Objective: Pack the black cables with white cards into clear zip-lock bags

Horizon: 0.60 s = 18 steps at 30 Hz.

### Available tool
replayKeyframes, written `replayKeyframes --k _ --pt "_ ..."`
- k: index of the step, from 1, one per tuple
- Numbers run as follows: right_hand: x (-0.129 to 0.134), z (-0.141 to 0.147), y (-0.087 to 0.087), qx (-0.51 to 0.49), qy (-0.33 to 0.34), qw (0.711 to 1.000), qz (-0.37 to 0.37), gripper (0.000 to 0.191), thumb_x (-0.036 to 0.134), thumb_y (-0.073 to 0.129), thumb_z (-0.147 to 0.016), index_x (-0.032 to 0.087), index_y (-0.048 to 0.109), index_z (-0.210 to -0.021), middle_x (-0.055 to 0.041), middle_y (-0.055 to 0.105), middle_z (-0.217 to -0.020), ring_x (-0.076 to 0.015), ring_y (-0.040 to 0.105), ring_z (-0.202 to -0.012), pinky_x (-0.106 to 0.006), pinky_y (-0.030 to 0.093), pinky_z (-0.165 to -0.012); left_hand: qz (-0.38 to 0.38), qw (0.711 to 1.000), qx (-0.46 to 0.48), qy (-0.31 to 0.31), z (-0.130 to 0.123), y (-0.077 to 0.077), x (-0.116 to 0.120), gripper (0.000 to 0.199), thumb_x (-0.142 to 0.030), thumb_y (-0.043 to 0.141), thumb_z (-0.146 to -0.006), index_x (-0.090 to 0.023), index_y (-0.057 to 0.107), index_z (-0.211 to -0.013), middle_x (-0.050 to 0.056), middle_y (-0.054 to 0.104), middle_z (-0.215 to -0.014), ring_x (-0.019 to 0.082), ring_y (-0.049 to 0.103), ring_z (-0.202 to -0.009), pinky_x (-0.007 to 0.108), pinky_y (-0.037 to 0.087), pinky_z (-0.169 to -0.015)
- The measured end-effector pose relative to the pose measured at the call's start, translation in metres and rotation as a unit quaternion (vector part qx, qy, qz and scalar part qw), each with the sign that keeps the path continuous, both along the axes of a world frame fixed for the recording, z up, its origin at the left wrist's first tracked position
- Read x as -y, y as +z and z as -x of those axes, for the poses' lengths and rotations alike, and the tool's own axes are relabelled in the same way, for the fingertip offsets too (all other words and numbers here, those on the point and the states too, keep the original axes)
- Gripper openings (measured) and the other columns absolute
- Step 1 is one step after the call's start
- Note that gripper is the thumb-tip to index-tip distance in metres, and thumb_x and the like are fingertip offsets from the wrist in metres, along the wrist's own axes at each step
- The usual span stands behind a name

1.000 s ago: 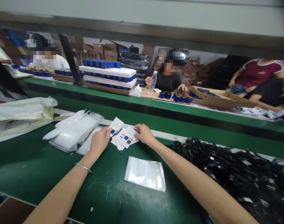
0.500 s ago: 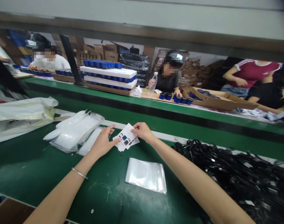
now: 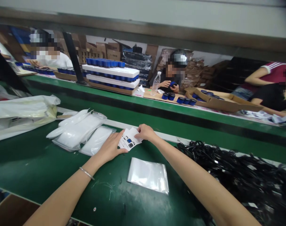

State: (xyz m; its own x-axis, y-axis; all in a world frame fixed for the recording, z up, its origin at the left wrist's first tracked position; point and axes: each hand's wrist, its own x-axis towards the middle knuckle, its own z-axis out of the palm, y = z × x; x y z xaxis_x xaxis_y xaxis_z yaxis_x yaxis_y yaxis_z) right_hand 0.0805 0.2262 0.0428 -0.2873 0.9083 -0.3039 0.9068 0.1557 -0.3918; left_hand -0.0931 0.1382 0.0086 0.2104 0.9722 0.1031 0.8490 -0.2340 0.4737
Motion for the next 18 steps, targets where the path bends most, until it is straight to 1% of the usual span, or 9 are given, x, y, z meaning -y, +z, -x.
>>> replayKeyframes --k 3,7,9,13,18 --pt "-0.001 -0.002 0.005 -0.009 0.000 1.000 0.008 0.028 0.029 0.055 -0.090 0.016 0.054 -0.115 -0.0076 0.056 -0.115 -0.0214 0.059 -0.097 -0.040 0.051 -0.080 -0.001 1.000 -0.003 -0.003 0.001 -0.001 0.000 0.083 -0.035 0.068 -0.070 -0.015 0.028 -0.139 0.014 0.049 -0.132 0.032 0.044 -0.120 0.042 0.036 -0.098" --pt "-0.011 -0.015 0.007 -0.044 -0.015 0.999 0.018 0.028 0.029 0.055 -0.090 0.016 0.055 -0.115 -0.0074 0.056 -0.116 -0.0220 0.059 -0.097 -0.040 0.051 -0.080 -0.002 1.000 0.000 -0.009 0.004 -0.004 0.000 0.086 -0.036 0.069 -0.069 -0.020 0.024 -0.140 0.012 0.049 -0.133 0.032 0.043 -0.121 0.042 0.037 -0.097" --pt "-0.016 -0.023 0.006 -0.070 -0.027 0.997 0.024 0.029 0.029 0.056 -0.090 0.015 0.055 -0.115 -0.0072 0.056 -0.116 -0.0225 0.059 -0.097 -0.040 0.051 -0.080 -0.002 1.000 0.002 -0.010 0.005 -0.005 -0.001 0.086 -0.036 0.069 -0.069 -0.022 0.023 -0.140 0.011 0.049 -0.133 0.032 0.044 -0.121 0.042 0.038 -0.096" --pt "-0.021 -0.035 0.001 -0.130 -0.053 0.989 0.048 0.029 0.030 0.056 -0.090 0.015 0.055 -0.115 -0.0071 0.057 -0.115 -0.0226 0.059 -0.096 -0.040 0.051 -0.079 0.000 1.000 0.002 -0.001 0.004 -0.004 -0.001 0.088 -0.036 0.070 -0.069 -0.021 0.022 -0.141 0.013 0.047 -0.134 0.031 0.043 -0.122 0.042 0.038 -0.097" --pt "-0.010 -0.028 -0.008 -0.185 -0.063 0.976 0.093 0.028 0.029 0.055 -0.091 0.015 0.054 -0.116 -0.0079 0.057 -0.114 -0.0209 0.060 -0.095 -0.040 0.051 -0.079 0.005 1.000 -0.013 0.023 0.003 0.000 0.001 0.094 -0.037 0.072 -0.065 -0.020 0.020 -0.141 0.016 0.045 -0.135 0.034 0.040 -0.125 0.047 0.035 -0.099"
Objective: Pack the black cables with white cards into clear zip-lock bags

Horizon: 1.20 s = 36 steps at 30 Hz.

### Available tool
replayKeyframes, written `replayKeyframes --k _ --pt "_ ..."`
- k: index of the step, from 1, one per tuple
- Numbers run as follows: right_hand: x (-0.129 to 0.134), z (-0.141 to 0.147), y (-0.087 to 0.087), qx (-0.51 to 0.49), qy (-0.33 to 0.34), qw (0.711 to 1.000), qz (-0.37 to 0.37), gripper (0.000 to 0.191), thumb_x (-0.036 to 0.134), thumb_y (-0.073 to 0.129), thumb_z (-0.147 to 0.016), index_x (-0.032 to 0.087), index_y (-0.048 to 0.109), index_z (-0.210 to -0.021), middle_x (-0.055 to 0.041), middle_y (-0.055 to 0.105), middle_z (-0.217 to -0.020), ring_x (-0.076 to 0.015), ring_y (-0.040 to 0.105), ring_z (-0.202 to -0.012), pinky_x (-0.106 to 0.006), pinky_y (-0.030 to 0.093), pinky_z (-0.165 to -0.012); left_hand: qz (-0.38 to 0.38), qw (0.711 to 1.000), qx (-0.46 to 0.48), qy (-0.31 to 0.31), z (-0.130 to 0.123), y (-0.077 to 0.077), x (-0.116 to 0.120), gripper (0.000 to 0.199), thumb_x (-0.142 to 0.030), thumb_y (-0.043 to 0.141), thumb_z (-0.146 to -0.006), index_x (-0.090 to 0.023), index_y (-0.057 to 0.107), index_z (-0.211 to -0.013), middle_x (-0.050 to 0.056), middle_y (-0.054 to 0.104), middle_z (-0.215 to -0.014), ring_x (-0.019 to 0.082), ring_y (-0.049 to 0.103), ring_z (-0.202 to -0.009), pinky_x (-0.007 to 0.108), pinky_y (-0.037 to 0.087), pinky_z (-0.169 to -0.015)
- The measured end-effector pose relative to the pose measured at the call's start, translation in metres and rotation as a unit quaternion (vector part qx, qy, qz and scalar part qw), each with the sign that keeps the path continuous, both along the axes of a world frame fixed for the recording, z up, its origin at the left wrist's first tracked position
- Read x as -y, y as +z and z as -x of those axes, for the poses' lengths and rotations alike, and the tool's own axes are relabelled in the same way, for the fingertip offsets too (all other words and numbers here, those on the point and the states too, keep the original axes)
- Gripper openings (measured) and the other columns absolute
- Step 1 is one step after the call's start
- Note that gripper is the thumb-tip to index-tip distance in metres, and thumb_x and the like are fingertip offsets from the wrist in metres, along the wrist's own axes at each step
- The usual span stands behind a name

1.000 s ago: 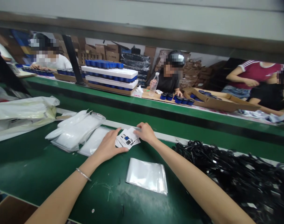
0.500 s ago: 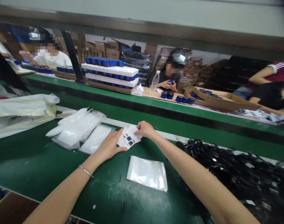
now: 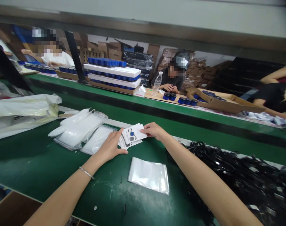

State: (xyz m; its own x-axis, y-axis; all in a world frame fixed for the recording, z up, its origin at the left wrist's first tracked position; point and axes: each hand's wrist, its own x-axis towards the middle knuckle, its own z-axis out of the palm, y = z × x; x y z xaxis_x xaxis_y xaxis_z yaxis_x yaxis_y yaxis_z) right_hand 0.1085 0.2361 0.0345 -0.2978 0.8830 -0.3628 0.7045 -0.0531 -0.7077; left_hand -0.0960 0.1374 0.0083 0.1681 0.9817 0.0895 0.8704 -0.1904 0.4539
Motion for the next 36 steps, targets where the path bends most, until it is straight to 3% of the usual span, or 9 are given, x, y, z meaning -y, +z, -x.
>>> replayKeyframes --k 8,24,36 --pt "0.011 0.016 -0.015 0.023 0.017 1.000 -0.007 0.029 0.030 0.055 -0.090 0.015 0.054 -0.115 -0.0073 0.057 -0.115 -0.0222 0.059 -0.096 -0.041 0.051 -0.079 -0.004 1.000 -0.021 0.006 0.000 -0.002 -0.001 0.093 -0.037 0.071 -0.065 -0.015 0.022 -0.141 0.017 0.052 -0.130 0.034 0.043 -0.123 0.050 0.023 -0.106" --pt "0.026 0.031 0.008 0.159 0.037 0.981 -0.106 0.027 0.029 0.055 -0.090 0.016 0.054 -0.115 -0.0077 0.056 -0.116 -0.0215 0.059 -0.097 -0.041 0.050 -0.081 -0.020 0.999 -0.033 0.013 0.000 -0.004 0.000 0.093 -0.039 0.072 -0.064 -0.016 0.024 -0.140 0.016 0.056 -0.126 0.034 0.046 -0.120 0.048 0.027 -0.104" --pt "0.028 0.031 0.007 0.161 0.048 0.981 -0.097 0.028 0.029 0.055 -0.090 0.016 0.054 -0.115 -0.0075 0.057 -0.115 -0.0216 0.059 -0.096 -0.040 0.051 -0.080 -0.015 0.999 -0.034 0.012 -0.001 -0.002 0.001 0.095 -0.038 0.072 -0.065 -0.009 0.024 -0.141 0.018 0.055 -0.127 0.035 0.046 -0.118 0.046 0.029 -0.102"
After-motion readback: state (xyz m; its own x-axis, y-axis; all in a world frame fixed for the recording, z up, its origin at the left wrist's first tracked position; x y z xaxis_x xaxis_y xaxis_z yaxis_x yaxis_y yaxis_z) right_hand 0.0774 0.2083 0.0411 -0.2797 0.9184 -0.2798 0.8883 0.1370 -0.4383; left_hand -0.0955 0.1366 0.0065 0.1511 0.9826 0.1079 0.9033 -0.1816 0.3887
